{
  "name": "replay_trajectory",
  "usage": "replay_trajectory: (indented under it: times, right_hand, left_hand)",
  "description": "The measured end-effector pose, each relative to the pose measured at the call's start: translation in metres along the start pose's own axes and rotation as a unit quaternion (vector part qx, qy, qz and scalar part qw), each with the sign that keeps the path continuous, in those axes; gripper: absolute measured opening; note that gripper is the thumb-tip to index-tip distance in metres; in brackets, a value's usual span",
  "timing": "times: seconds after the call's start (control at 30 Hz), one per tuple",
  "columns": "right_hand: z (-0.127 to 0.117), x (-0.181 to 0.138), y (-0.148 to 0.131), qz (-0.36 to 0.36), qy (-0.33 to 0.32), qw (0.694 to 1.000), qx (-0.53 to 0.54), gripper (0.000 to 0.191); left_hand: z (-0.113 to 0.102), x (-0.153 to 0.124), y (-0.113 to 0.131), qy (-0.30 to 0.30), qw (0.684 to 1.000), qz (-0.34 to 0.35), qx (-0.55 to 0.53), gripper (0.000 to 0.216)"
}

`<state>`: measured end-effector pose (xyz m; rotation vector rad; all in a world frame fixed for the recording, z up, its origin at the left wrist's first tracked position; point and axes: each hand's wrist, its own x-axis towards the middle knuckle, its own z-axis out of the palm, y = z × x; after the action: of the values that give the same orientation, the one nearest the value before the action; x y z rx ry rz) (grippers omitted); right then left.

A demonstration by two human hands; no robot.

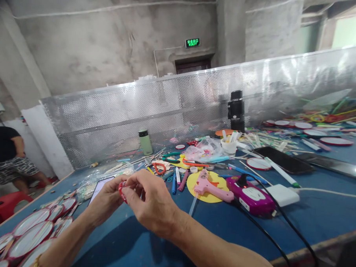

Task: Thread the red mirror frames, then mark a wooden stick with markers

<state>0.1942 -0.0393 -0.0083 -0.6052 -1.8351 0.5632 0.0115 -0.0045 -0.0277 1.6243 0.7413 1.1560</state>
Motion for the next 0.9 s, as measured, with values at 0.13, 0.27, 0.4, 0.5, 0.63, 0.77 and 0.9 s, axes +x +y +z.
replay_trajectory:
  times: [0.13, 0.27, 0.4, 0.5, 0.63, 0.77, 0.9]
  right_hand:
    - [0.002, -0.004, 0.004, -0.074, 0.014, 0.995, -0.063, 0.017]
    - [0.004, -0.006, 0.008, -0.109, -0.005, 0.99, -0.084, 0.021]
    - [0.004, -0.007, 0.006, -0.133, -0.028, 0.983, -0.124, 0.023]
    - [0.004, -0.007, 0.004, -0.162, -0.034, 0.975, -0.145, 0.026]
    - [0.004, -0.007, 0.003, -0.176, -0.038, 0.971, -0.158, 0.024]
    - [0.003, -0.007, 0.003, -0.178, -0.045, 0.969, -0.166, 0.021]
    - [0.004, -0.007, 0.003, -0.175, -0.043, 0.969, -0.167, 0.016]
  left_hand:
    - [-0.004, 0.0, 0.007, 0.032, 0.998, 0.038, 0.024, 0.02]
    - [-0.006, -0.003, 0.014, 0.054, 0.992, 0.089, 0.073, 0.009]
    - [-0.005, -0.004, 0.02, 0.051, 0.98, 0.133, 0.139, 0.008]
    - [-0.004, -0.004, 0.022, 0.044, 0.973, 0.148, 0.172, 0.013]
    - [-0.003, -0.004, 0.022, 0.042, 0.965, 0.147, 0.216, 0.021]
    - [-0.002, -0.004, 0.02, 0.042, 0.958, 0.145, 0.245, 0.026]
    - [-0.003, -0.003, 0.019, 0.04, 0.954, 0.152, 0.255, 0.027]
